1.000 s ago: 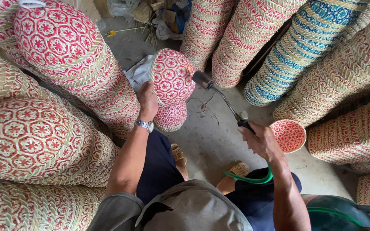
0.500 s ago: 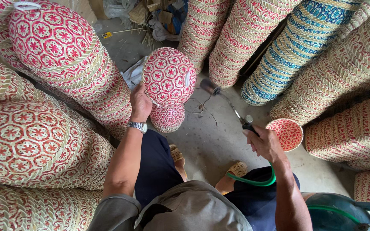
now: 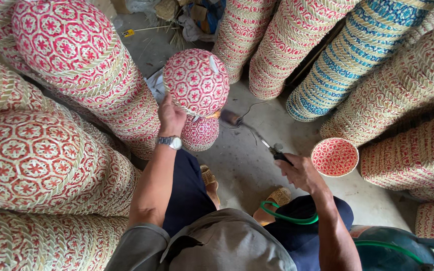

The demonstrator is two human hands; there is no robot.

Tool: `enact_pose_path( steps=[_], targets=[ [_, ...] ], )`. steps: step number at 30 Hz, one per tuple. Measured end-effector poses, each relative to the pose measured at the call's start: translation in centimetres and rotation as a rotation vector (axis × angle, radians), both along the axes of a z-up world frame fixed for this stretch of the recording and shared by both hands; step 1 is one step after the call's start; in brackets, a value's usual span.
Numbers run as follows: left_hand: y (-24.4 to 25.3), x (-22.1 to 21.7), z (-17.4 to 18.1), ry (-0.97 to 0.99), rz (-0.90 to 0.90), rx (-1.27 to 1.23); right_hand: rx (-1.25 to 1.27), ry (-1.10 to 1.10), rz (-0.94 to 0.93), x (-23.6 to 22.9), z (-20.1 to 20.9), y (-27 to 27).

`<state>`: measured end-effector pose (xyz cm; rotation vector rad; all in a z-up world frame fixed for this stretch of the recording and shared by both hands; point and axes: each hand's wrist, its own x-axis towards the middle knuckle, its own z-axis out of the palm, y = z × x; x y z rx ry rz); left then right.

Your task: The person uses a handheld blowtorch to apply heat to the surface of woven baskets. They rotate each basket to treat different areas, then place it back into a stack. The process is repeated for multiple baskets.

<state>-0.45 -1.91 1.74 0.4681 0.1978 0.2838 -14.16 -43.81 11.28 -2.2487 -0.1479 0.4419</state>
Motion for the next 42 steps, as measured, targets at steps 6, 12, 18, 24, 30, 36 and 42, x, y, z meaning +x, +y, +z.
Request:
enact_pose_path(
  steps=[6,12,18,24,30,36,42],
  targets=[
    [3.0,0.8,-1.2,-0.059,-0.047,-0.038,0.168,0.065,-0.082,0.4,-0.9,-2.7],
    [3.6,0.5,0.2,-0.147,-0.068,0.291,0.196,-0.025,-0.103,0.8,0.4,-4.2],
    [2.9,-0.8,4.0,-0.204,-0.099,0.495,0.065,0.131,-0.058,0.8,-0.2,-3.6],
    [1.0,-0.8,2.9,-0.26,-0.24,0.734,0.111,-0.143,-0.07,3.5,3.1,-3.9],
    [-2.8,0.1,1.0,-0.244,-0.196,0.686,0.045,-0.143,0.064,2.4,5.3,-1.5],
    [-2.3,-0.8,1.4,-0.223,-0.224,0.944,0.054,-0.232,0.016,3.2,4.2,-3.1],
    [-0.4,-1.5,3.6,-0.282,-0.328,0.376,0.062,-0.061,-0.136,4.2,1.6,-5.7]
  ],
)
